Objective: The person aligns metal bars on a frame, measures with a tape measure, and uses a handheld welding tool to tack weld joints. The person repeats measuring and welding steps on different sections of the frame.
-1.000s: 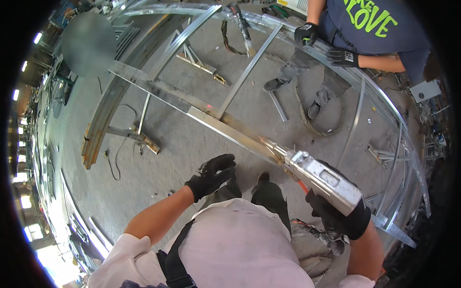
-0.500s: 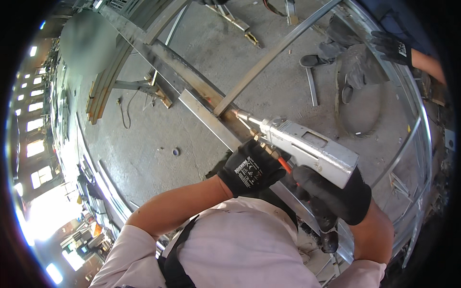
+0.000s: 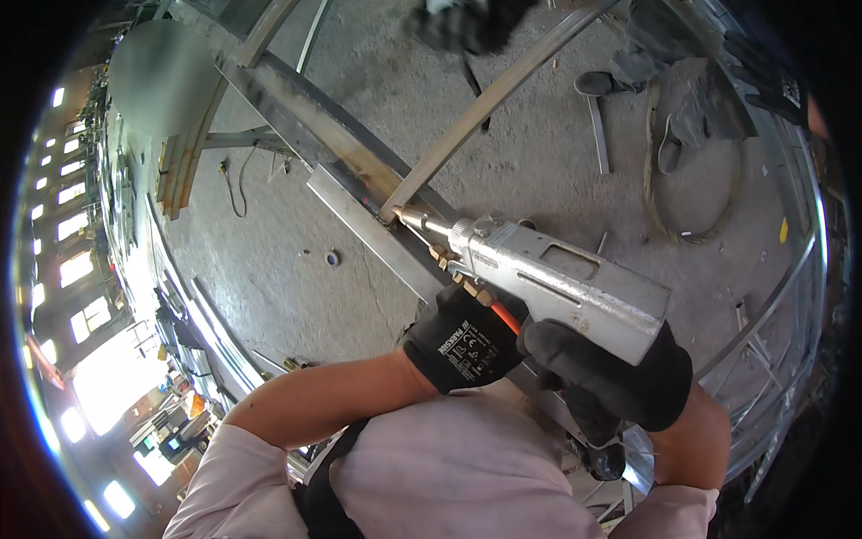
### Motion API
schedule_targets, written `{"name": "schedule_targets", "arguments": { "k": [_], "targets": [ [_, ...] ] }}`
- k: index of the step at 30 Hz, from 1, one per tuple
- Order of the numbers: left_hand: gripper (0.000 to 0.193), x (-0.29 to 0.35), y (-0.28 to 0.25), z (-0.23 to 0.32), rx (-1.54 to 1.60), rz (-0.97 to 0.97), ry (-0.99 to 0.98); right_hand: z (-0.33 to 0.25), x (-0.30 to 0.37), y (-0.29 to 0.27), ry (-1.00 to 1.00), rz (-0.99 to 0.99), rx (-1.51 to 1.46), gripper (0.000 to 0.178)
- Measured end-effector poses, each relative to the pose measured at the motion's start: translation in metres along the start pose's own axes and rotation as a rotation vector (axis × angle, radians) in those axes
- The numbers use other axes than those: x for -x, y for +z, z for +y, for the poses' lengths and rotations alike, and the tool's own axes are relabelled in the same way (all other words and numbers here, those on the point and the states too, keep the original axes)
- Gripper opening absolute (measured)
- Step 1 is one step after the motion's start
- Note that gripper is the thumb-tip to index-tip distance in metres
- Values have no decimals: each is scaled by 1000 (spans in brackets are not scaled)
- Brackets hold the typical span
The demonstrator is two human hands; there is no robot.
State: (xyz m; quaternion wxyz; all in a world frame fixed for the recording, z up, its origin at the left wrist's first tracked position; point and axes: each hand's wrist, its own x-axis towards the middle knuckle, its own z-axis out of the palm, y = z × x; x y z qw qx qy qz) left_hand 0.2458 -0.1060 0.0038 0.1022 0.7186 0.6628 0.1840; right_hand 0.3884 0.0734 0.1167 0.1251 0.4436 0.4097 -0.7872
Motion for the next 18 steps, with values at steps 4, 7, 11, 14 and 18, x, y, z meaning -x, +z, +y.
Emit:
{"name": "schedule_targets", "arguments": {
  "k": [4, 7, 11, 14, 18],
  "targets": [
    [21, 5, -1, -1, -76, -49, 54, -1, -6, 0, 6, -26, 5, 38],
    [23, 8, 0, 6, -131, -93, 56, -2, -11, -1, 27, -60, 9, 41],
    [24, 11, 6, 15, -200, -66, 36, 0, -15, 0, 40, -57, 16, 43],
    [24, 12, 11, 15, -198, -40, 36, 2, -14, -2, 34, -40, 14, 42],
    [24, 15, 14, 15, -174, -67, 51, 5, -11, -5, 33, -35, -20, 40]
  ]
}}
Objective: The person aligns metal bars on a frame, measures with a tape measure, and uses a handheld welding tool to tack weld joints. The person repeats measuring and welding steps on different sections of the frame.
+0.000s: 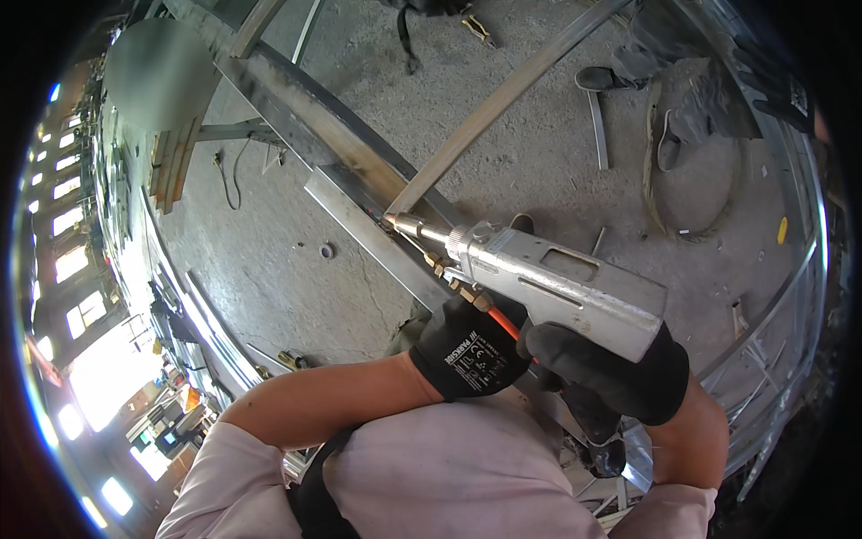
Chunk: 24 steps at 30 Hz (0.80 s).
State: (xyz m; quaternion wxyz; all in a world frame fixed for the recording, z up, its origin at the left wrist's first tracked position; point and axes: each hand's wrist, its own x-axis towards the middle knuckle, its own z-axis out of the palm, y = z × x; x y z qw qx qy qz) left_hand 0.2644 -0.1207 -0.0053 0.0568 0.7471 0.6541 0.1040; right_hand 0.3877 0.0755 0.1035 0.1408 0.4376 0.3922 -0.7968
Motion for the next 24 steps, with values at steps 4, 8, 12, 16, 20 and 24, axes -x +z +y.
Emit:
{"name": "schedule_targets", "arguments": {
  "k": [4, 8, 12, 16, 20, 24],
  "targets": [
    [25, 4, 2, 8, -21, -28, -19, -1, 1, -7, 44, -52, 14, 35],
    [29, 8, 11, 10, -33, -84, -26, 7, 7, -7, 46, 36, 87, 31],
    [31, 8, 19, 9, 23, -42, -63, 14, 7, -12, 1, -19, 64, 32],
    [32, 7, 16, 8, 35, -46, -45, 18, 6, -13, -36, -34, 64, 35],
    [32, 9, 13, 11, -6, -73, -25, 19, 3, -12, -23, -62, 18, 38],
    [29, 6, 20, 4, -147, 27, 40, 17, 1, -12, -29, -76, 39, 37]
  ]
}}
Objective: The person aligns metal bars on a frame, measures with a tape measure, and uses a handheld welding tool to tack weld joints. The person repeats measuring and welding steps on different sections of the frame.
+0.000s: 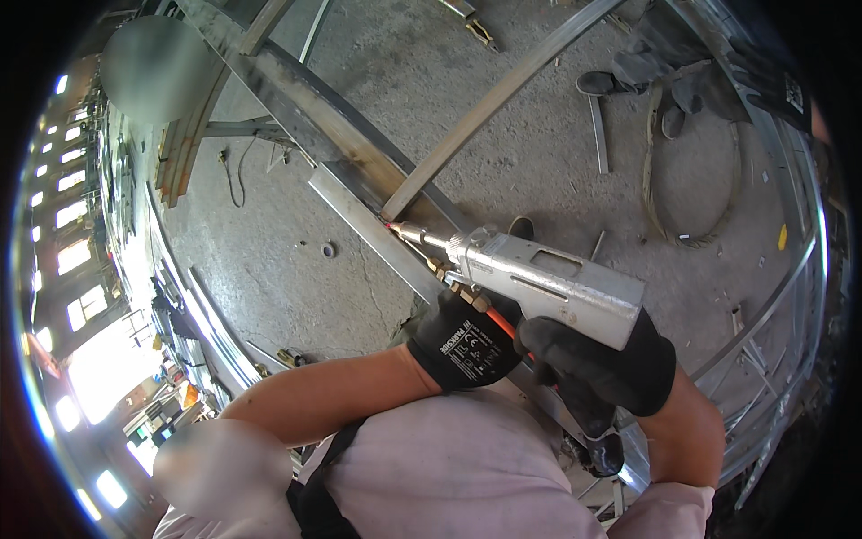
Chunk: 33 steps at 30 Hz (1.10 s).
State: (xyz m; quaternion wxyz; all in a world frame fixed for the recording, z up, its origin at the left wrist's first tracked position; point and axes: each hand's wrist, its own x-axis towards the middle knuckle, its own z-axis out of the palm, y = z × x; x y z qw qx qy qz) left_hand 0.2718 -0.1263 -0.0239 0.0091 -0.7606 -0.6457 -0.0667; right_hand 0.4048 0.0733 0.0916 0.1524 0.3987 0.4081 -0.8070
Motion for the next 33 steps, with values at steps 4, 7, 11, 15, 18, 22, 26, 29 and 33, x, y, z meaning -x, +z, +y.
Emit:
{"name": "schedule_targets", "arguments": {
  "k": [4, 7, 11, 15, 18, 22, 26, 29, 33],
  "targets": [
    [27, -1, -6, -1, 33, -78, -9, 0, -2, 2, -17, 2, -15, 37],
    [25, -5, -13, 1, 130, -58, -48, 0, -2, 2, -13, -2, -22, 37],
    [22, -8, -17, -1, 120, -21, -44, -1, -3, 2, -10, -16, -30, 37],
    [20, -8, -12, -2, 187, -31, -44, 0, -4, 3, -34, -20, -30, 35],
    [30, -5, -15, 2, 206, -130, -79, 0, -4, 4, -36, -16, -28, 36],
    [53, -4, -19, 4, 218, -180, -101, 0, -5, 3, -34, -32, -21, 36],
    [51, -6, -23, 2, 245, -155, -104, -1, -5, 4, -24, -32, -48, 37],
    [52, -8, -25, 1, 240, -202, -94, -2, -4, 4, -16, -29, -29, 37],
    [51, -6, -24, 0, 249, -242, -59, -4, -4, 4, -22, -30, -20, 37]
  ]
}}
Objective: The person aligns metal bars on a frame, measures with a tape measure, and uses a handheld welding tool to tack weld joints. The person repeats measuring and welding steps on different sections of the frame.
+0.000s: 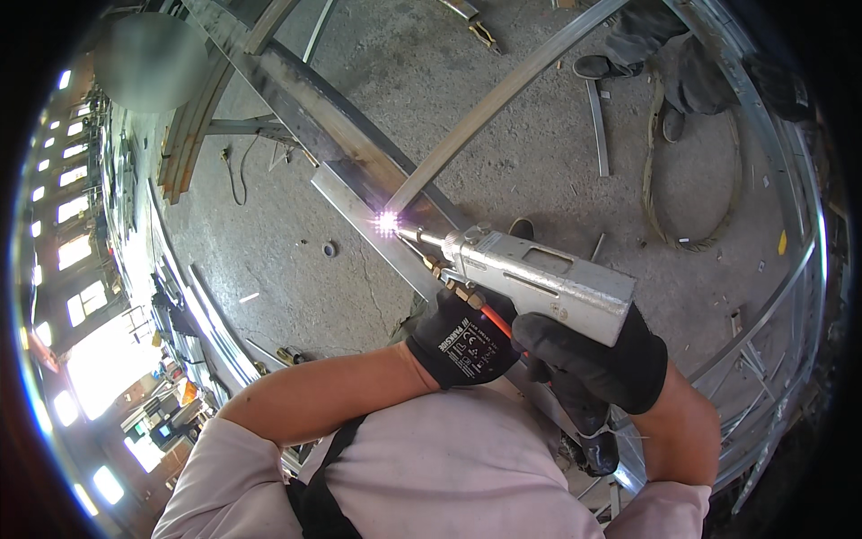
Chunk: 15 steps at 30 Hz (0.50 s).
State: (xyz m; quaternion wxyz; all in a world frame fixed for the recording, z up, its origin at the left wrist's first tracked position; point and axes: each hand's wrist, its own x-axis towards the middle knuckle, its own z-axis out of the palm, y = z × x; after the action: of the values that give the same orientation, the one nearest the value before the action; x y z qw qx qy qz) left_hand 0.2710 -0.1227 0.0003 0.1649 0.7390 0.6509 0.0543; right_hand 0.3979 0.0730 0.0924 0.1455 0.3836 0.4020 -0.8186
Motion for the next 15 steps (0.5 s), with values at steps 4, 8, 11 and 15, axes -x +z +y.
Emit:
{"name": "schedule_targets", "arguments": {
  "k": [4, 8, 11, 15],
  "targets": [
    [49, 0, 0, 0, -37, 60, 5, 0, 0, 1, 2, -2, -14, 35],
    [37, -1, -1, -1, -1, 24, -22, 0, 0, 2, -34, -17, -33, 35],
    [24, -5, 2, -5, -108, 188, 21, -2, 2, 4, -5, 15, -18, 38],
    [23, -1, 7, -5, -167, 167, 41, -5, 1, 4, 34, 9, -4, 41]
  ]
}}
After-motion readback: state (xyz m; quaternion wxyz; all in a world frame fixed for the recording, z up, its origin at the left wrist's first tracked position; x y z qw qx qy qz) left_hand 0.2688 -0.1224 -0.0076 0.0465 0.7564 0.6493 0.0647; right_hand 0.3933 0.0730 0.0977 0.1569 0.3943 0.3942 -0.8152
